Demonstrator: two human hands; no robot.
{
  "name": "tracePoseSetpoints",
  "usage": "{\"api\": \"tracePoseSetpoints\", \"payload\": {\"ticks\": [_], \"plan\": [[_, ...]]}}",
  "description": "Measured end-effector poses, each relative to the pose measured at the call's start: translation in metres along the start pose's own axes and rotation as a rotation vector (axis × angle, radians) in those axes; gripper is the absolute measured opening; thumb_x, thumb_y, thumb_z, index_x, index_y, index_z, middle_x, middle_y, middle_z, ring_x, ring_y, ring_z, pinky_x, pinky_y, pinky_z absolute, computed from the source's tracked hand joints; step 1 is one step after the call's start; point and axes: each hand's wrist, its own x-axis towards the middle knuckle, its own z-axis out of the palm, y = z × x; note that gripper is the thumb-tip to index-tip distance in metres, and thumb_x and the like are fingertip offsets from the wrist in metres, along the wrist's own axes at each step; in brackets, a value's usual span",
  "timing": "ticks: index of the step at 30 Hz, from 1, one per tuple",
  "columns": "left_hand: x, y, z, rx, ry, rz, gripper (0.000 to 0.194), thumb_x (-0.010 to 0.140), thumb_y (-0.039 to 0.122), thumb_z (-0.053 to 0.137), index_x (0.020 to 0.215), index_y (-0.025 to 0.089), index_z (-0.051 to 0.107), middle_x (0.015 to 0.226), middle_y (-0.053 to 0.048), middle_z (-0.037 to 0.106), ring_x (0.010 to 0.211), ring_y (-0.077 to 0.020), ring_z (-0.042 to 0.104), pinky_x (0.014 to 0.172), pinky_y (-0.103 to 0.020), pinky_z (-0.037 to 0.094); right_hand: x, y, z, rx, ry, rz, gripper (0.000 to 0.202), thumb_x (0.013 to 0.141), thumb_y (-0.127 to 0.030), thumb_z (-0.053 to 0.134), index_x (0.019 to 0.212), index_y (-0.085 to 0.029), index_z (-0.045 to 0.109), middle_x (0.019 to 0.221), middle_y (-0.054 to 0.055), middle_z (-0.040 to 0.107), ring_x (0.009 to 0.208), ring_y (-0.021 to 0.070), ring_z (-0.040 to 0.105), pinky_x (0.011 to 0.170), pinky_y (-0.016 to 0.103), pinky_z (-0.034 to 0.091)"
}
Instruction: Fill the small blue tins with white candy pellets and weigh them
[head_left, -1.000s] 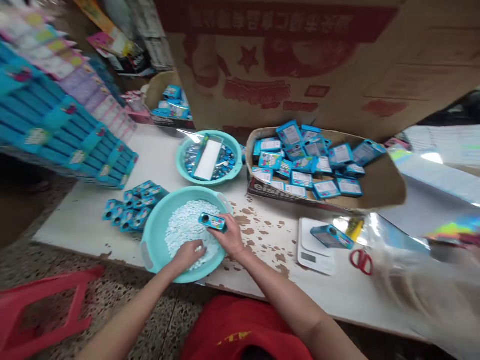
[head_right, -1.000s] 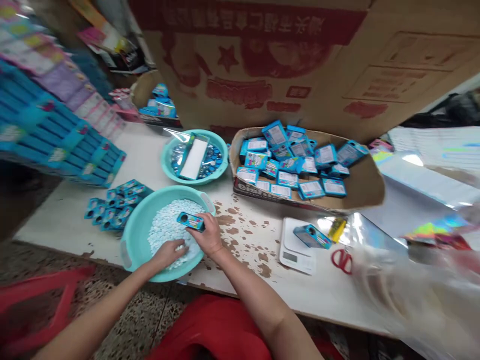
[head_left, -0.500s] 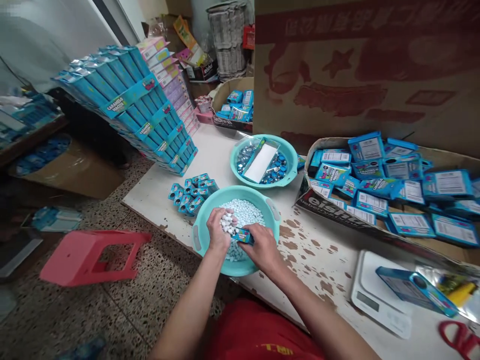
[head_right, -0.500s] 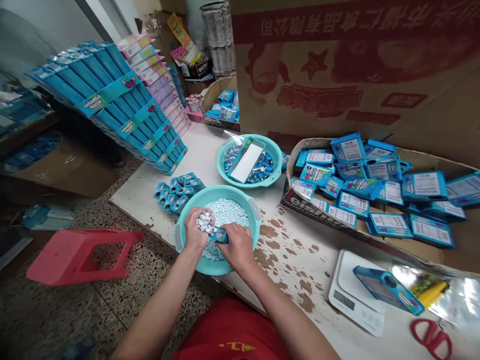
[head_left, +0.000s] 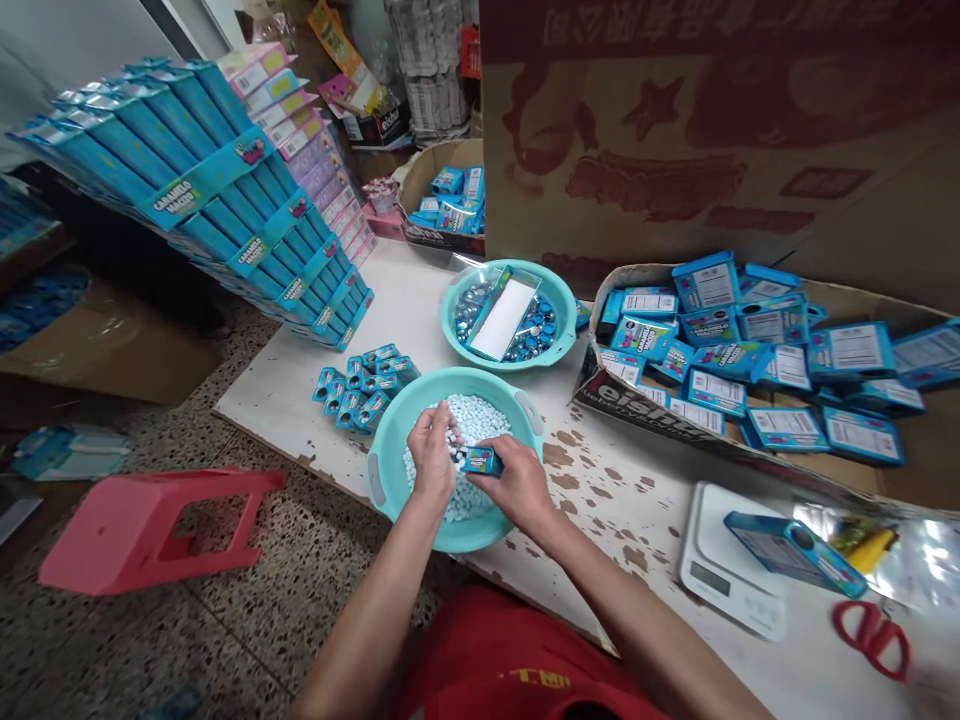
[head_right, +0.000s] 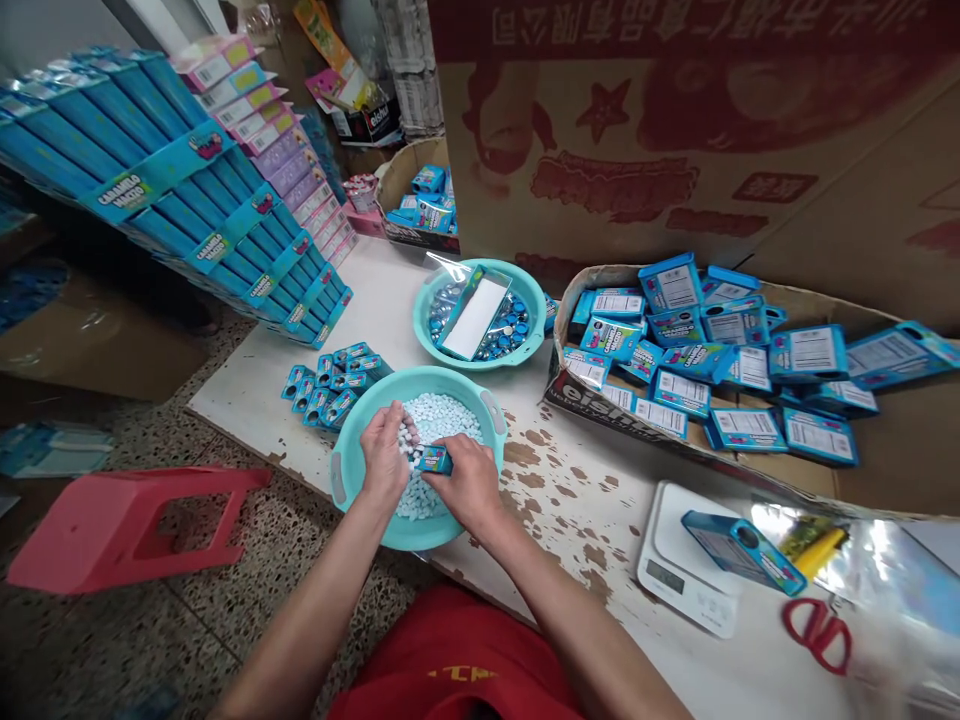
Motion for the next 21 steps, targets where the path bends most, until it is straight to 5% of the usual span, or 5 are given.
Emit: {"api": "tracePoseSetpoints", "payload": {"ticks": [12, 21], "plan": [[0.004, 0.004, 0.004, 0.047, -0.120, -0.096, 0.037, 0.067, 0.047, 0.072, 0.065, 0.016, 0.052, 0.042, 0.008, 0.040, 0.035, -0.0038, 0.033, 0.034, -0.016, 0.023, 0.009, -0.003, -0.004, -0.002, -0.027, 0.032, 0.030, 0.068, -0.021, 0.073, 0.096, -0.022, 0.062, 0.089, 0.004, 0.066, 0.089, 0.0240, 0.060, 0.075, 0.034, 0.042], [0.003, 0.000, 0.003, -0.010, -0.045, -0.024, 0.037, 0.067, 0.044, 0.073, 0.067, 0.017, 0.048, 0.050, 0.008, 0.043, 0.039, -0.0035, 0.039, 0.035, -0.014, 0.028, 0.006, 0.003, 0.006, 0.109, 0.016, 0.045, 0.035, 0.065, -0.017, 0.076, 0.098, -0.022, 0.063, 0.092, 0.004, 0.066, 0.091, 0.0239, 0.060, 0.079, 0.035, 0.044]]}}
